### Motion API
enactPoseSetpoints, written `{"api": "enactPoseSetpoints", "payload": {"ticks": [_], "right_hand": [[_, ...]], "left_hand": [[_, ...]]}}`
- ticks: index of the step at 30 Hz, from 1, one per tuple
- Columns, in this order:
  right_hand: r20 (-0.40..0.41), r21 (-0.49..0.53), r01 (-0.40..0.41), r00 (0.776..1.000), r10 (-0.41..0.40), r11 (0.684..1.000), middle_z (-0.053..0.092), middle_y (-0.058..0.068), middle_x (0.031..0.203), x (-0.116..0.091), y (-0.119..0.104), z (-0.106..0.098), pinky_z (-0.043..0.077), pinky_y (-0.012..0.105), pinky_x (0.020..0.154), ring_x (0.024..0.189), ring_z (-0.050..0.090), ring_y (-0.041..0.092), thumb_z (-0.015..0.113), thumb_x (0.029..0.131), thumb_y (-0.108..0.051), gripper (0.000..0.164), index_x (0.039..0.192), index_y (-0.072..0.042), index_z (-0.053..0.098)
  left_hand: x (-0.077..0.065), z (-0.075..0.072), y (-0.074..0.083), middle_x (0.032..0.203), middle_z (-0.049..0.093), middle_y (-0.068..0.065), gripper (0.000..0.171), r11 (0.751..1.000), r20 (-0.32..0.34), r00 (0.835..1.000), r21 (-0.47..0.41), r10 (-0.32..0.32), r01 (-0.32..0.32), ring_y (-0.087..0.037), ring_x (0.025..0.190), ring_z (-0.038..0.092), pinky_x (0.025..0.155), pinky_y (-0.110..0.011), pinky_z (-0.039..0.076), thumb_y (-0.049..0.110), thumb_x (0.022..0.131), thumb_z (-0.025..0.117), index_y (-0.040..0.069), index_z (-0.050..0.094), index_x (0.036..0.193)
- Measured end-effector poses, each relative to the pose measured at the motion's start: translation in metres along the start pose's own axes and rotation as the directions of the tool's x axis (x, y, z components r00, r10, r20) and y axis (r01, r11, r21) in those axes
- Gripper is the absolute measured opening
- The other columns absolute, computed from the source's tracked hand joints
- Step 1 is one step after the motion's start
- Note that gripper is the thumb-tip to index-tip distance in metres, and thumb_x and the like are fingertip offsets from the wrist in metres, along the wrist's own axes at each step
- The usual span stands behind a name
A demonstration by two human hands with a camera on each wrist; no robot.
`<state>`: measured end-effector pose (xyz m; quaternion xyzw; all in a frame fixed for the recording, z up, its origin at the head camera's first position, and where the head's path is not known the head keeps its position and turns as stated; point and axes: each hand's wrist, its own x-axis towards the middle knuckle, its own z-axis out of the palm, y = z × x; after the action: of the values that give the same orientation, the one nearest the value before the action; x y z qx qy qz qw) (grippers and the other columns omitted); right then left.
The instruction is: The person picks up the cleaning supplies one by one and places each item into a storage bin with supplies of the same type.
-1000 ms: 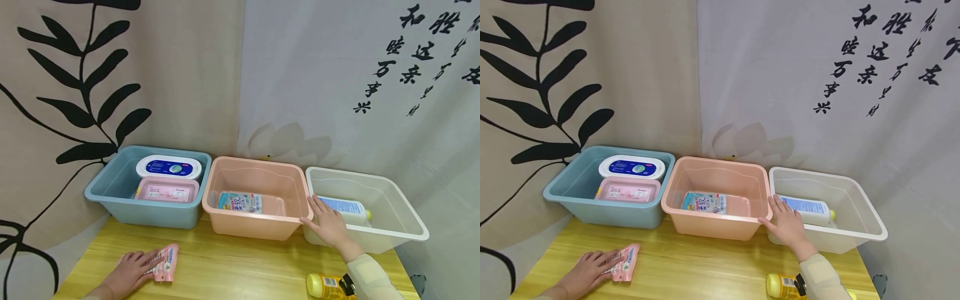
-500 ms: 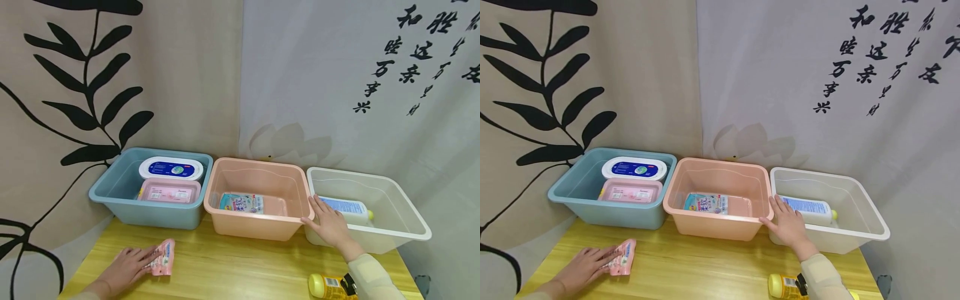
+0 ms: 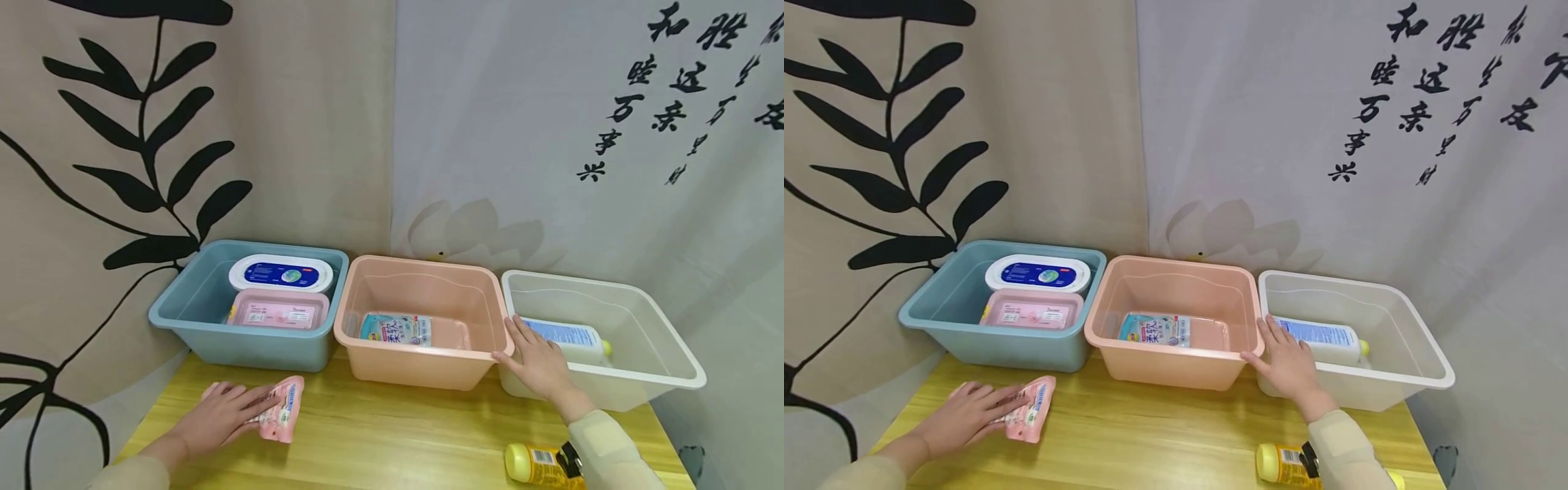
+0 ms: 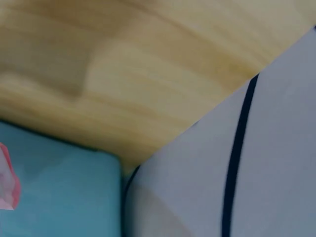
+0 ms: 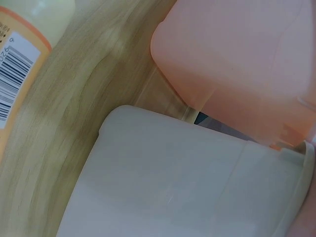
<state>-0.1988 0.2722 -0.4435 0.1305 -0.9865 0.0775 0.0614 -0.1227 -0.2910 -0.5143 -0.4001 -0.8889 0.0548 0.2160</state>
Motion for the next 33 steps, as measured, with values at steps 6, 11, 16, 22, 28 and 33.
{"api": "enactPoseSetpoints", "payload": {"ticks": [6,11,16,22,28,33], "right_hand": [[0.007,0.003,-0.002,1.0,0.002,1.0,0.027,0.015,0.153,0.001,0.0,0.0,0.034,0.066,0.097,0.13,0.039,0.042,0.045,0.09,-0.057,0.077,0.148,-0.009,0.028],[0.01,0.001,-0.003,1.0,0.003,1.0,0.027,0.015,0.153,0.0,0.0,-0.001,0.034,0.066,0.097,0.13,0.04,0.043,0.045,0.09,-0.057,0.077,0.147,-0.009,0.028],[0.011,0.0,0.001,1.0,-0.001,1.0,0.028,0.016,0.152,0.0,-0.001,-0.002,0.034,0.066,0.096,0.13,0.04,0.043,0.046,0.09,-0.057,0.077,0.147,-0.008,0.028],[0.007,-0.004,0.005,1.0,-0.005,1.0,0.028,0.017,0.152,0.002,-0.001,-0.003,0.034,0.065,0.097,0.13,0.04,0.042,0.046,0.09,-0.056,0.077,0.147,-0.008,0.029],[0.018,-0.001,0.005,1.0,-0.005,1.0,0.027,0.017,0.152,0.001,0.0,-0.003,0.034,0.066,0.097,0.13,0.039,0.043,0.046,0.09,-0.056,0.077,0.147,-0.008,0.028],[0.021,0.0,0.002,1.0,-0.002,1.0,0.027,0.017,0.152,0.001,-0.001,-0.002,0.034,0.066,0.097,0.13,0.039,0.043,0.046,0.09,-0.056,0.077,0.147,-0.008,0.028]], "left_hand": [[0.016,-0.012,-0.003,0.129,0.056,0.005,0.046,0.999,0.0,0.999,-0.015,0.05,-0.05,-0.004,0.086,0.042,0.079,-0.029,0.035,0.05,0.096,0.038,0.027,0.056,0.131],[0.028,-0.02,-0.006,0.13,0.055,0.005,0.046,0.996,-0.003,0.996,-0.008,0.084,-0.084,-0.006,0.088,0.042,0.079,-0.029,0.033,0.051,0.096,0.036,0.027,0.055,0.131],[0.039,-0.032,-0.009,0.131,0.054,0.005,0.046,0.995,0.001,0.995,0.012,0.096,-0.096,-0.007,0.088,0.044,0.077,-0.028,0.033,0.051,0.097,0.034,0.028,0.055,0.131],[0.054,-0.05,-0.018,0.132,0.053,0.003,0.049,0.988,0.013,0.991,0.075,0.135,-0.135,-0.011,0.085,0.045,0.076,-0.03,0.034,0.051,0.099,0.026,0.028,0.051,0.134],[0.065,-0.065,-0.025,0.134,0.053,0.002,0.052,0.986,0.007,0.99,0.085,0.144,-0.144,-0.012,0.086,0.046,0.077,-0.031,0.037,0.049,0.1,0.019,0.026,0.048,0.136],[0.072,-0.072,-0.029,0.134,0.054,0.002,0.052,0.985,-0.004,0.988,0.089,0.152,-0.151,-0.011,0.088,0.046,0.078,-0.032,0.037,0.05,0.1,0.018,0.027,0.047,0.137]]}}
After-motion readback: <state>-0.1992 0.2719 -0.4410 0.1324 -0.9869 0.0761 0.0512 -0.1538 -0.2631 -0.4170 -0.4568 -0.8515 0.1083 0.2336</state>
